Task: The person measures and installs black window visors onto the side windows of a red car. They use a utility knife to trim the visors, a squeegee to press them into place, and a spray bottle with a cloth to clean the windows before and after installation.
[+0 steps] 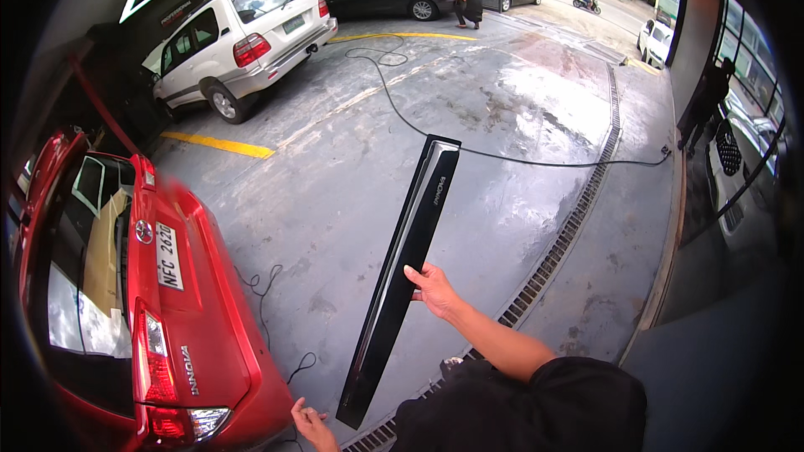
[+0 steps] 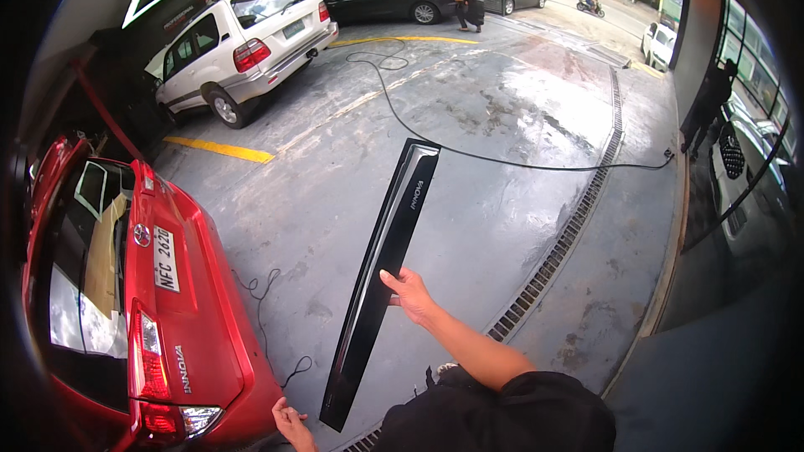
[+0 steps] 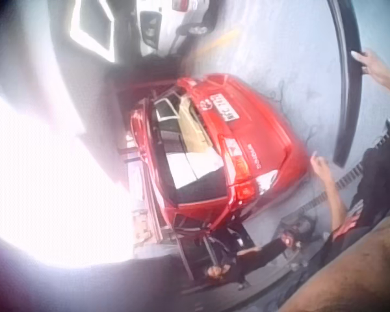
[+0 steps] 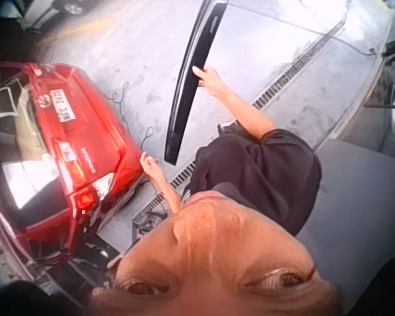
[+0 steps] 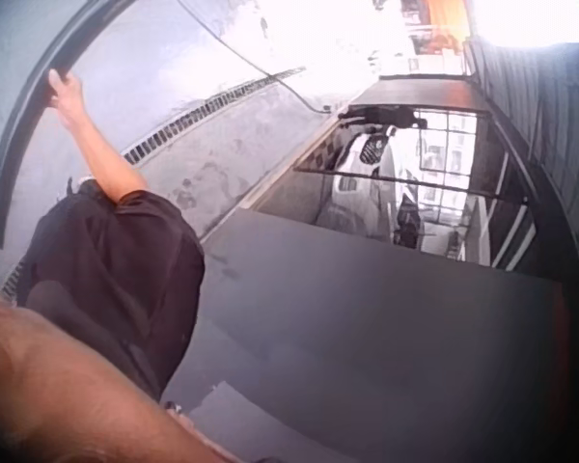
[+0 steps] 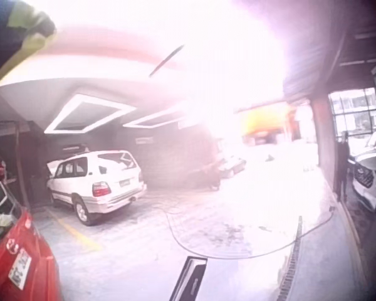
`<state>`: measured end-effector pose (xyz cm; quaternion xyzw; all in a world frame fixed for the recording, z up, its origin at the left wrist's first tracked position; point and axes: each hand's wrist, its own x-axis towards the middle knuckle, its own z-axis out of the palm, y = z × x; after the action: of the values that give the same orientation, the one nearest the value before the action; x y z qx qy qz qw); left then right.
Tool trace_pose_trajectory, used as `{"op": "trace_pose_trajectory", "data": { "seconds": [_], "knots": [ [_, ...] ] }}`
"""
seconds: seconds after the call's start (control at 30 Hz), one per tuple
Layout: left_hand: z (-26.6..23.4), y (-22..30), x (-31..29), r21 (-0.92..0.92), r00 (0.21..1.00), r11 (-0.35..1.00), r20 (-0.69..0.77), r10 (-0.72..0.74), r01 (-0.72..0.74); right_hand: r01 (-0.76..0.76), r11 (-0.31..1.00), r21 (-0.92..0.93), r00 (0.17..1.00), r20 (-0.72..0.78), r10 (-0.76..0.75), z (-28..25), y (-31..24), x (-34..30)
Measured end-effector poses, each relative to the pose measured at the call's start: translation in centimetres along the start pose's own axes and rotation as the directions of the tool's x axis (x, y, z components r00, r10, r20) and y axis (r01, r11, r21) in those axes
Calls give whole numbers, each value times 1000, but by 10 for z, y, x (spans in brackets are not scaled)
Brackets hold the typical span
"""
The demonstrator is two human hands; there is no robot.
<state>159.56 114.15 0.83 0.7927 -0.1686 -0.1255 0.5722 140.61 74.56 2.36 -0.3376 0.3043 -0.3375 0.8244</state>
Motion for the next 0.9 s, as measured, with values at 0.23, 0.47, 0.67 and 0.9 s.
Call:
{"op": "trace_pose_trajectory", "data": {
  "seconds": [0.23, 0.47, 0.67, 0.9],
  "knots": [
    [148, 31, 153, 210, 973, 954, 133, 189, -214, 210, 976, 59, 962, -188, -196, -27, -82, 177],
    [253, -12, 378, 178, 982, 973, 148, 119, -145, 300, 950, 88, 897, -364, -250, -2, -121, 382],
    [335, 65, 625, 55, 968, 988, 217, 128, -143, 366, 921, 132, 849, -453, -272, 51, -155, 570],
    [389, 96, 895, 122, 943, 955, 234, 236, -270, 445, 882, 153, 818, -471, -330, 122, -156, 798]
  ]
}}
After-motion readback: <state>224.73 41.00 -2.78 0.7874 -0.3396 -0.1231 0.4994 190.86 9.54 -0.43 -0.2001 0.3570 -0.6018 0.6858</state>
